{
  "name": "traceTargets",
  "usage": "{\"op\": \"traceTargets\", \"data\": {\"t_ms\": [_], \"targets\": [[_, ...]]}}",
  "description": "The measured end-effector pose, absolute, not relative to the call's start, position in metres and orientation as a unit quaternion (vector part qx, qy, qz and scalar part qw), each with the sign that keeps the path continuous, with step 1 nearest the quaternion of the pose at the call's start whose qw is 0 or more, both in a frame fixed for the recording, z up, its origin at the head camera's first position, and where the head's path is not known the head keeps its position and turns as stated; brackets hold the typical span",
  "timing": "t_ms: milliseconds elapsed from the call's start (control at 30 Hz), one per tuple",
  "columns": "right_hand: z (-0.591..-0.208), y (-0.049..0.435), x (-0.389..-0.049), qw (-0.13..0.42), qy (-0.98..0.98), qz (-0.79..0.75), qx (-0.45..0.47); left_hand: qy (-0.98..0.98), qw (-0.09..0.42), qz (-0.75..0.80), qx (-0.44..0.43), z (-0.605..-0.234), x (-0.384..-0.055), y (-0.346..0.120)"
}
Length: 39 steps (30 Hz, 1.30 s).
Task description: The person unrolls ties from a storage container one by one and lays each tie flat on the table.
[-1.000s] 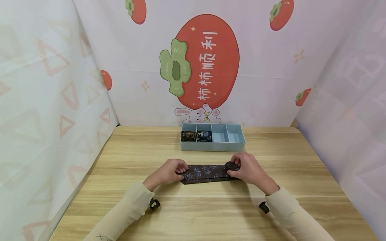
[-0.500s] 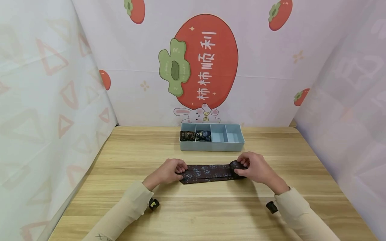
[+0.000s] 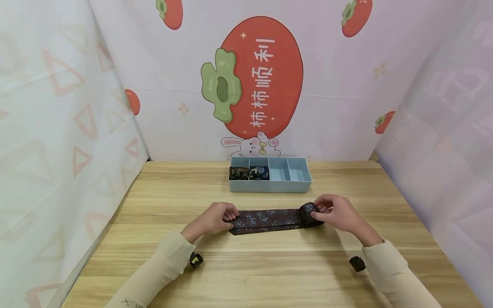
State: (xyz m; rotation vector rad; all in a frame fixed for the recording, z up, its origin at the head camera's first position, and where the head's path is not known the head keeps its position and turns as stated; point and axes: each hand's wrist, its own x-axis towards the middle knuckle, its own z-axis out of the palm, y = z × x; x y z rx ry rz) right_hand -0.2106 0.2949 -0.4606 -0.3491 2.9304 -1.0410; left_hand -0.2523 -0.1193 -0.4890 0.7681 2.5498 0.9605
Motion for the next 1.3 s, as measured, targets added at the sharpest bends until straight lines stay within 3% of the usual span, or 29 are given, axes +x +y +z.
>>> {"op": "traceTargets", "data": {"t_ms": [600,1000,1300], "targets": [[-0.468,0.328,-0.218,0.026,0.936,-0.343,-0.077,0.897,0.145,0.328,0.258,-0.490,-0.253,-0.125],[-0.439,0.293,-0.224,0.036,0.931,-0.337,-0.137,0.901,0.138,0.322,0.257,-0.485,-0.249,-0.131],[-0.442,0.272,-0.232,0.040,0.929,-0.317,-0.187,0.904,0.132,0.316,0.255,-0.486,-0.249,-0.138]]}}
